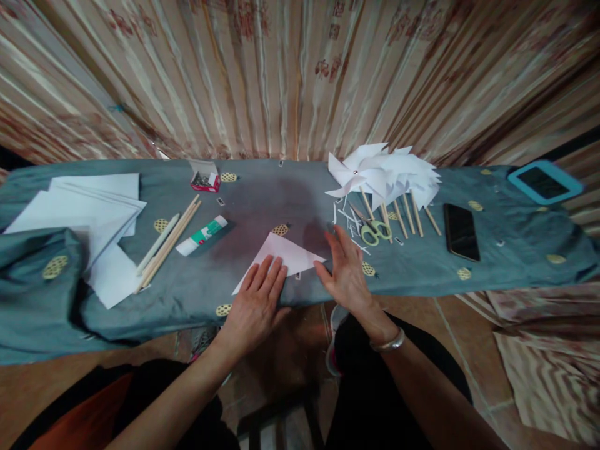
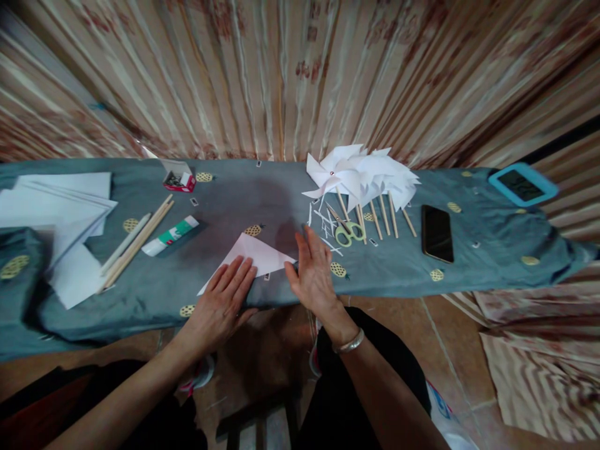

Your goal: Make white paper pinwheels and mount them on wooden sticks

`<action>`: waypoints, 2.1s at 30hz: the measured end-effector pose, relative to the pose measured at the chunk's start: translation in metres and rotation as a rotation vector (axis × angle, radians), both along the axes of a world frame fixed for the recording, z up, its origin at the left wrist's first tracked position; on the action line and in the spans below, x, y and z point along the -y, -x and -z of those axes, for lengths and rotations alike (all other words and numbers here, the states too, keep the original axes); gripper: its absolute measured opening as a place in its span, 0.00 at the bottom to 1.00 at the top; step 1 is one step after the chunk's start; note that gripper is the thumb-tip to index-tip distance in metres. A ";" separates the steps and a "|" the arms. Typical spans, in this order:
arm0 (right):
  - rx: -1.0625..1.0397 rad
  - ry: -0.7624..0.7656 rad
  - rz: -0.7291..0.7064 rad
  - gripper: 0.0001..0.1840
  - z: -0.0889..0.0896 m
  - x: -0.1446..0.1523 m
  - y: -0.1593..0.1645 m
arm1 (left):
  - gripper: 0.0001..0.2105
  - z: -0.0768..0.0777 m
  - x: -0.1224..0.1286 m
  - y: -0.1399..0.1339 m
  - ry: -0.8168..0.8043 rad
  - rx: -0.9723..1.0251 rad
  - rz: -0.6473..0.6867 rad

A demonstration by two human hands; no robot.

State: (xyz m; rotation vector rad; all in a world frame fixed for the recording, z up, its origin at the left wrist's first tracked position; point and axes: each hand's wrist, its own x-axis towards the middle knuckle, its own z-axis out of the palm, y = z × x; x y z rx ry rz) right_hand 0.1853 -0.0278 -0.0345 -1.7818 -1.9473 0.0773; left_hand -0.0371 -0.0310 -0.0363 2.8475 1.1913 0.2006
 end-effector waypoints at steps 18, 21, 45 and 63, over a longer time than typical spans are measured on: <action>0.087 0.046 -0.414 0.14 -0.015 0.007 0.026 | 0.32 0.002 0.003 0.006 -0.030 -0.017 0.014; 0.106 0.034 -0.407 0.14 -0.013 0.005 0.024 | 0.31 0.001 0.011 0.024 -0.048 -0.009 0.001; -0.401 0.200 -0.170 0.17 -0.010 -0.030 0.024 | 0.29 -0.027 0.038 0.084 0.113 0.478 -0.367; -0.919 0.143 -0.268 0.05 -0.038 -0.032 0.016 | 0.39 -0.049 -0.042 0.039 0.905 1.193 -0.648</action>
